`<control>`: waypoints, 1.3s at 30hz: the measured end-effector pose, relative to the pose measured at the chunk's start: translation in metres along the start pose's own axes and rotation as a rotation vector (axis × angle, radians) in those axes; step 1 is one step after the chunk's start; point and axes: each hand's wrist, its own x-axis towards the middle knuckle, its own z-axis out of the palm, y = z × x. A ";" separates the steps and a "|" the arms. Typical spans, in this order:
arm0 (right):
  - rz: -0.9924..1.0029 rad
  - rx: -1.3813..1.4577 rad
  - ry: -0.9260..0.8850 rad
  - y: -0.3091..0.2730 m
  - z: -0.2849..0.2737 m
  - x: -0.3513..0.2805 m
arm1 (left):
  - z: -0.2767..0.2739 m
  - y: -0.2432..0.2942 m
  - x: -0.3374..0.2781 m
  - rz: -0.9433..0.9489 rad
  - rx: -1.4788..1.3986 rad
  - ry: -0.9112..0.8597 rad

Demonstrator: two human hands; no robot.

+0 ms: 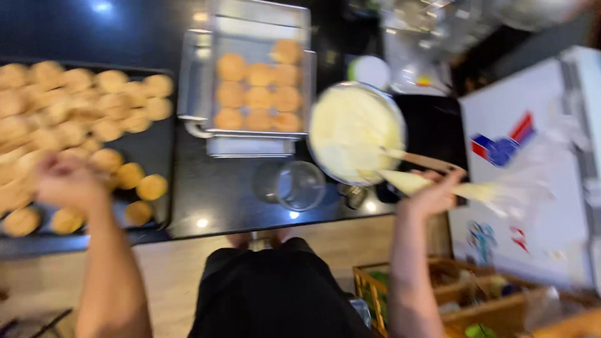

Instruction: Pipe cream filling into small pastries and arrange them in trays.

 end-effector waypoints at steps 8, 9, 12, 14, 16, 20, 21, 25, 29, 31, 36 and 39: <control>0.002 0.112 0.053 0.025 -0.026 -0.008 | -0.082 0.298 -0.016 -0.385 -0.602 -0.134; -0.055 0.078 -0.010 0.029 -0.030 -0.007 | -0.086 0.327 -0.025 -0.416 -0.866 -0.247; -0.097 -0.034 0.038 -0.011 -0.023 -0.015 | -0.096 0.406 -0.057 -0.615 -1.199 -0.534; 0.015 0.130 0.016 -0.031 -0.018 -0.014 | -0.103 0.460 -0.075 -0.804 -1.252 -0.685; 0.131 0.296 -0.001 -0.053 -0.011 -0.022 | -0.101 0.495 -0.096 -0.991 -1.297 -0.840; 0.421 0.606 -0.217 -0.089 0.015 -0.052 | -0.088 0.528 -0.124 -1.217 -1.402 -1.188; 0.481 0.639 -0.230 -0.095 0.020 -0.058 | -0.087 0.537 -0.128 -1.288 -1.428 -1.258; 0.506 0.690 -0.302 -0.098 0.029 -0.069 | -0.086 0.554 -0.137 -1.342 -1.437 -1.360; 0.517 0.672 -0.366 -0.100 0.030 -0.075 | -0.086 0.554 -0.148 -1.284 -1.370 -1.396; 0.516 0.670 -0.375 -0.101 0.031 -0.076 | -0.085 0.552 -0.152 -1.252 -1.347 -1.398; 0.344 0.515 -0.447 -0.104 0.031 -0.080 | -0.085 0.553 -0.159 -1.148 -1.245 -1.409; 0.206 0.465 -0.512 -0.101 0.030 -0.079 | -0.082 0.552 -0.164 -1.126 -1.226 -1.403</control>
